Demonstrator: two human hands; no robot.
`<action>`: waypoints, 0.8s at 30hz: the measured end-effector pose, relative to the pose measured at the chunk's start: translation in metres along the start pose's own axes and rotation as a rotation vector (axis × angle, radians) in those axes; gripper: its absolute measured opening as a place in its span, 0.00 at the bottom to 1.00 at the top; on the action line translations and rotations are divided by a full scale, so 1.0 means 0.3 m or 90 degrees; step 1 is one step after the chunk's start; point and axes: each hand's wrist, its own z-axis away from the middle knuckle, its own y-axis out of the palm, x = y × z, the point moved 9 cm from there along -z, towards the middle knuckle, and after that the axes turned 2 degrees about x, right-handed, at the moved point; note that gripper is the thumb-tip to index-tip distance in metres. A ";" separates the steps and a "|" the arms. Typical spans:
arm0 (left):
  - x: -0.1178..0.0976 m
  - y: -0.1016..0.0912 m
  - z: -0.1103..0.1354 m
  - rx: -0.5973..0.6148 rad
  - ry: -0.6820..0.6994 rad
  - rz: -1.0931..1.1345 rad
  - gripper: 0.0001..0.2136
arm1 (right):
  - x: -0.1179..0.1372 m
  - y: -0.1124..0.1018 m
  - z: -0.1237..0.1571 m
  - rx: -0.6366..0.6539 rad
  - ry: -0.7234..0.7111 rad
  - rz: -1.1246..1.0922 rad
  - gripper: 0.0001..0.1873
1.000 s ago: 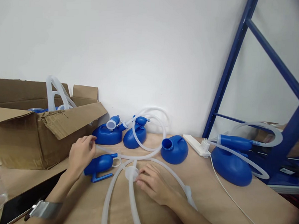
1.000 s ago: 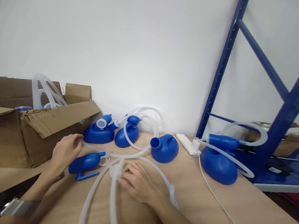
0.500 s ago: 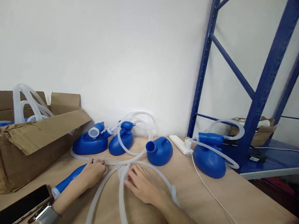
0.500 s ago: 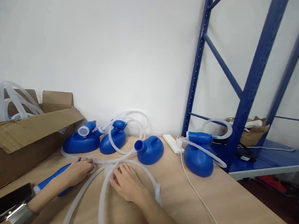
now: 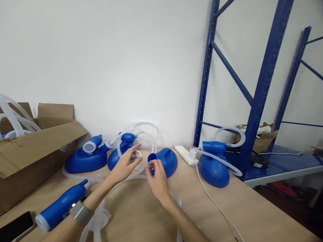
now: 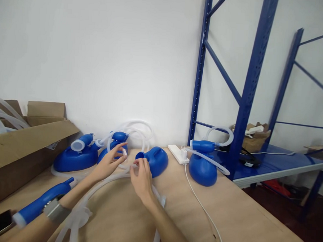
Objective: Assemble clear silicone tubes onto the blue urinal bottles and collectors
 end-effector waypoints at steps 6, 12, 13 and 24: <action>-0.057 0.132 -0.079 -0.062 0.122 -0.081 0.07 | -0.175 -0.120 -0.064 -0.079 0.125 0.063 0.35; -0.007 0.192 -0.079 -0.005 0.109 -0.207 0.06 | -0.243 -0.091 -0.068 0.048 0.116 0.127 0.42; -0.001 0.195 -0.079 0.002 0.107 -0.223 0.10 | -0.233 -0.088 -0.067 0.062 0.090 0.143 0.40; -0.025 0.222 -0.123 0.098 0.143 -0.335 0.13 | -0.205 -0.121 -0.093 0.109 -0.047 0.186 0.41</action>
